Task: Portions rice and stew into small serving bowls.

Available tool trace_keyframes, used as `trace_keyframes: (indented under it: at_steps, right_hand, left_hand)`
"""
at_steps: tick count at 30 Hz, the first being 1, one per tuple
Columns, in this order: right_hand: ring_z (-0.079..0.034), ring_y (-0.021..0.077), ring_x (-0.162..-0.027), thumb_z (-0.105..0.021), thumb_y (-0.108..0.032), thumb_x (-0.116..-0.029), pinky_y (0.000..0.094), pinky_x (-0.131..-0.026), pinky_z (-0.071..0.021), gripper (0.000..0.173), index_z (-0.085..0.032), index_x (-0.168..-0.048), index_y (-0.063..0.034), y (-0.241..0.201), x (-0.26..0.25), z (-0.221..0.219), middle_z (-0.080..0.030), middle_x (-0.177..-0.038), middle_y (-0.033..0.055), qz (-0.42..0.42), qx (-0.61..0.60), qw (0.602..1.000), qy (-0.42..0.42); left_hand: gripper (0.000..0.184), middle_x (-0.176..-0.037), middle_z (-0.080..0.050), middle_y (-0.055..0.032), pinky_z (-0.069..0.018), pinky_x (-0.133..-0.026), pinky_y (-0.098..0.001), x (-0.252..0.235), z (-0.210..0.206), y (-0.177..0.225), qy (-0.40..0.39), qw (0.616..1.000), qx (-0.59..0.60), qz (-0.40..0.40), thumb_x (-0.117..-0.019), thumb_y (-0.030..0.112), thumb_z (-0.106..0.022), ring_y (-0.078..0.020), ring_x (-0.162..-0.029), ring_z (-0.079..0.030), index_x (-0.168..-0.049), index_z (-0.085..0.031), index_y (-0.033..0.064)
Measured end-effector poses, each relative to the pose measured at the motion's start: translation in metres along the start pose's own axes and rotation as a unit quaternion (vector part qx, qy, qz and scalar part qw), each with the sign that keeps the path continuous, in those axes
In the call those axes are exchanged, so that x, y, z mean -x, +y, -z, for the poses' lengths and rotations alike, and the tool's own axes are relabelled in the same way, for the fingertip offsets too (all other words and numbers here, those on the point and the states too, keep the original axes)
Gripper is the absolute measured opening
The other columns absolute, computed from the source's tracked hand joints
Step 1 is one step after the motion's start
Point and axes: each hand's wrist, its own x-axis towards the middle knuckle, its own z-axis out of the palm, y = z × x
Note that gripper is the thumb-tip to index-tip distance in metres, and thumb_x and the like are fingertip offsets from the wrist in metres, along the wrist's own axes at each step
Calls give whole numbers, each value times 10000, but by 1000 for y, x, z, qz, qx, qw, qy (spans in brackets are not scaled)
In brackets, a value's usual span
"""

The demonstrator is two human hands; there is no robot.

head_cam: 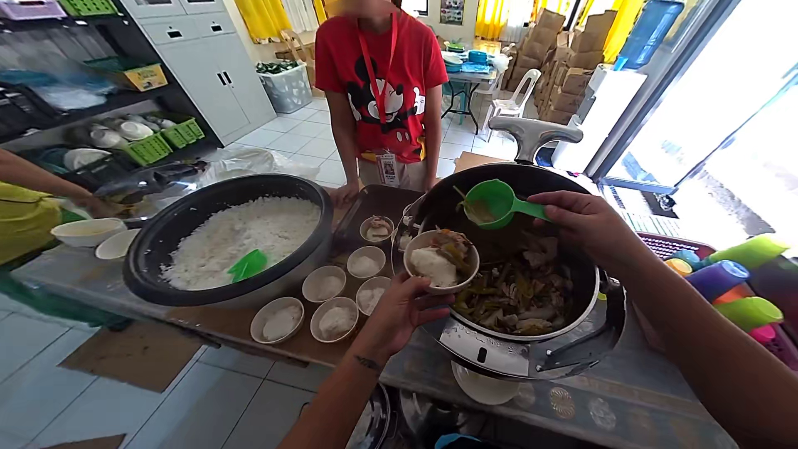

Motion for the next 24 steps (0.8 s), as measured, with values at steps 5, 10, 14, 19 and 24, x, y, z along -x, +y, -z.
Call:
trace_keyframes:
  at_steps: [5, 10, 14, 19, 24]
  right_hand:
    - [-678, 54, -830, -505, -68, -1060, 254, -762, -561, 268, -673, -1269, -68, -18, 32, -5, -738, -991, 32, 92, 167, 982, 14]
    - [-682, 138, -855, -520, -89, -1032, 347, -772, -570, 290, -705, -1254, -72, -22, 55, -15, -729, -1034, 66, 207, 313, 926, 48]
    - [-660, 247, -649, -509, -47, -979, 402, -530, -525, 320, -726, -1214, -55, -23, 67, -23, -696, -893, 112, 310, 405, 857, 73]
    - [-679, 262, -660, -520, 39, -941, 354, -527, -507, 341, -728, -1190, -65, -14, 76, -35, -736, -907, 124, 423, 479, 759, 125]
    - [-727, 310, -750, -496, -27, -1025, 414, -593, -560, 298, -729, -1208, -62, 10, 83, -34, -749, -965, 184, 361, 438, 787, 241]
  left_hand:
    - [329, -984, -665, -165, -621, -665, -317, -8, -21, -2, -27, 999, 1, 21, -1090, 109, -405, -241, -792, -735, -1403, -312, 64]
    - [331, -988, -658, -162, -619, -668, -315, -7, -33, -4, -50, 998, -9, 30, -1087, 98, -408, -239, -795, -733, -1400, -305, 69]
    - [328, -990, -661, -161, -621, -665, -315, -1, -32, -5, -57, 998, -8, 31, -1089, 98, -400, -239, -792, -736, -1401, -302, 70]
    - [332, -1006, -662, -161, -627, -674, -322, 11, -20, -3, -57, 998, -10, 25, -1094, 111, -389, -247, -808, -740, -1411, -296, 74]
    - [255, -998, -693, -151, -630, -682, -315, 20, 7, 6, -66, 998, 8, 13, -1102, 135, -359, -241, -824, -746, -1347, -371, 67]
